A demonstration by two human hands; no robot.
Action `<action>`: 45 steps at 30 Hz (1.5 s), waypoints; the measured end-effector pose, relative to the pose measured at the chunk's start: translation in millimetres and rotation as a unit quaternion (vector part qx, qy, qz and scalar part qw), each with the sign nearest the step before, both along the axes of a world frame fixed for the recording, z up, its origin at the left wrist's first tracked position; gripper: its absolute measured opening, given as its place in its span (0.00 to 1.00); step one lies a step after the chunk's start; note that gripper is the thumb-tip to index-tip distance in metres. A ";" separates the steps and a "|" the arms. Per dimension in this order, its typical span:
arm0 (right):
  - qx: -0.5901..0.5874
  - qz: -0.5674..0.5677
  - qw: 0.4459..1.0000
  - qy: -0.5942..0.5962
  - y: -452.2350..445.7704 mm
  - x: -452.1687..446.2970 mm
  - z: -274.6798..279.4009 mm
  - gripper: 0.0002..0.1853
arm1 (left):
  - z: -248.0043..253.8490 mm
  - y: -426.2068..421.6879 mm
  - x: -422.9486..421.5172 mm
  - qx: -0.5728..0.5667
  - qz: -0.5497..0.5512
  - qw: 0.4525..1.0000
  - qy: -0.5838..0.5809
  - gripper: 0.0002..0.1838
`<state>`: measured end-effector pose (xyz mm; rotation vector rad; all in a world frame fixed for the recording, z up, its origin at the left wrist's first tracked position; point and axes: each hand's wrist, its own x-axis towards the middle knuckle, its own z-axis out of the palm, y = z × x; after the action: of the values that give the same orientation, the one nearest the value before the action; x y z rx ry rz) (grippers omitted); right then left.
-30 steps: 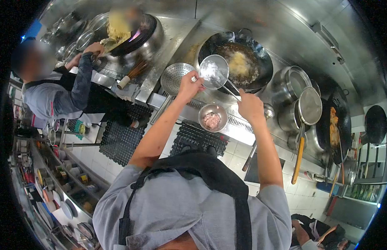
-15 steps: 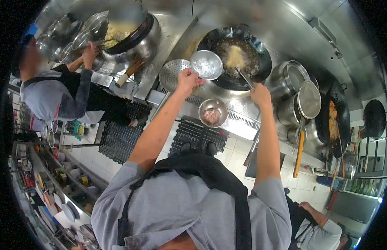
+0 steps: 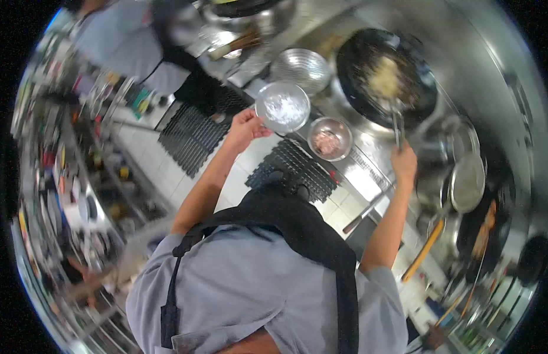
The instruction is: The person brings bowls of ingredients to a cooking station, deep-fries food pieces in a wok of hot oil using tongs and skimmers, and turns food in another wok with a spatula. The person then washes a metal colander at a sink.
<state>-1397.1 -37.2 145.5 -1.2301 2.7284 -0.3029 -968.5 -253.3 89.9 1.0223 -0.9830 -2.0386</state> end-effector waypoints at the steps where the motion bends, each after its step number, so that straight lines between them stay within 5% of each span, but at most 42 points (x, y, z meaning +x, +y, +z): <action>1: -0.066 0.022 0.997 -0.043 2.3 1.3 3.0 0.23 | -6.7 11.7 17.1 0.017 0.014 1.000 -0.001 0.05; 3: -0.200 0.118 0.972 0.022 10.6 -28.8 -41.2 0.25 | -11.6 35.8 56.9 0.047 0.058 0.997 -0.001 0.04; 5: -0.196 -0.023 0.938 -0.286 3.1 21.6 12.7 0.20 | -3.1 65.3 100.5 0.070 0.117 0.990 0.017 0.05; 7: -0.292 -0.009 0.884 -0.365 3.6 -13.2 -43.2 0.10 | -15.1 86.2 150.3 0.095 0.195 0.975 0.051 0.05; 11: -0.354 -0.046 0.848 -0.393 -20.0 47.6 -21.9 0.16 | -47.7 105.3 272.7 0.084 0.373 0.923 0.025 0.06; 17: -0.333 0.007 0.877 -0.345 -40.6 117.8 -10.4 0.18 | -75.1 134.3 532.2 0.062 0.602 0.795 0.031 0.10; 25: -0.300 -0.018 0.892 -0.338 -70.9 203.2 -13.2 0.17 | -83.0 129.1 844.9 0.057 0.716 0.696 0.002 0.14; 27: -0.285 -0.078 0.905 -0.306 -77.7 207.3 -15.5 0.21 | -81.5 129.7 882.4 -0.004 0.749 0.655 0.101 0.18; 28: -0.270 -0.077 0.879 -0.386 -77.6 213.1 -9.3 0.23 | -73.7 129.3 894.0 -0.048 0.744 0.645 0.169 0.21; 33: -0.295 -0.145 0.871 -0.365 -70.4 275.0 24.8 0.16 | -114.8 114.8 976.6 -0.097 0.534 0.822 0.171 0.21; 34: -0.290 -0.141 0.874 -0.365 -69.3 288.8 34.7 0.16 | -130.7 119.5 986.4 -0.197 0.379 0.889 0.163 0.21; 35: -0.326 -0.122 0.863 -0.366 -67.0 279.0 17.6 0.15 | -146.1 103.5 964.9 0.042 0.652 0.733 0.188 0.18; 37: -0.333 -0.147 0.816 -0.448 -58.3 303.8 35.5 0.15 | -165.6 77.6 856.2 -0.061 0.431 0.892 0.124 0.10; 38: -0.323 -0.129 0.809 -0.475 -49.7 304.8 35.0 0.16 | -133.7 65.4 742.7 0.009 0.424 0.905 -0.019 0.10; 39: -0.328 -0.139 0.796 -0.490 -41.0 312.8 36.3 0.17 | -187.7 56.9 690.4 -0.048 0.318 0.942 -0.090 0.13; 40: -0.335 -0.147 0.782 -0.505 -35.4 318.3 40.2 0.18 | -161.5 63.9 579.9 0.011 0.240 0.971 -0.006 0.15; 41: -0.346 -0.146 0.760 -0.531 -27.1 322.5 42.0 0.20 | -185.6 53.1 506.2 0.063 0.092 0.993 0.045 0.17; 45: -0.414 -0.078 0.655 -0.628 5.0 320.2 31.7 0.21 | -35.1 91.0 206.3 0.033 -0.306 0.949 0.070 0.19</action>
<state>-1076.9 -32.2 177.2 -0.4011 1.3464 -1.7469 -762.3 -162.3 54.7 0.6302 -1.2726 -2.6169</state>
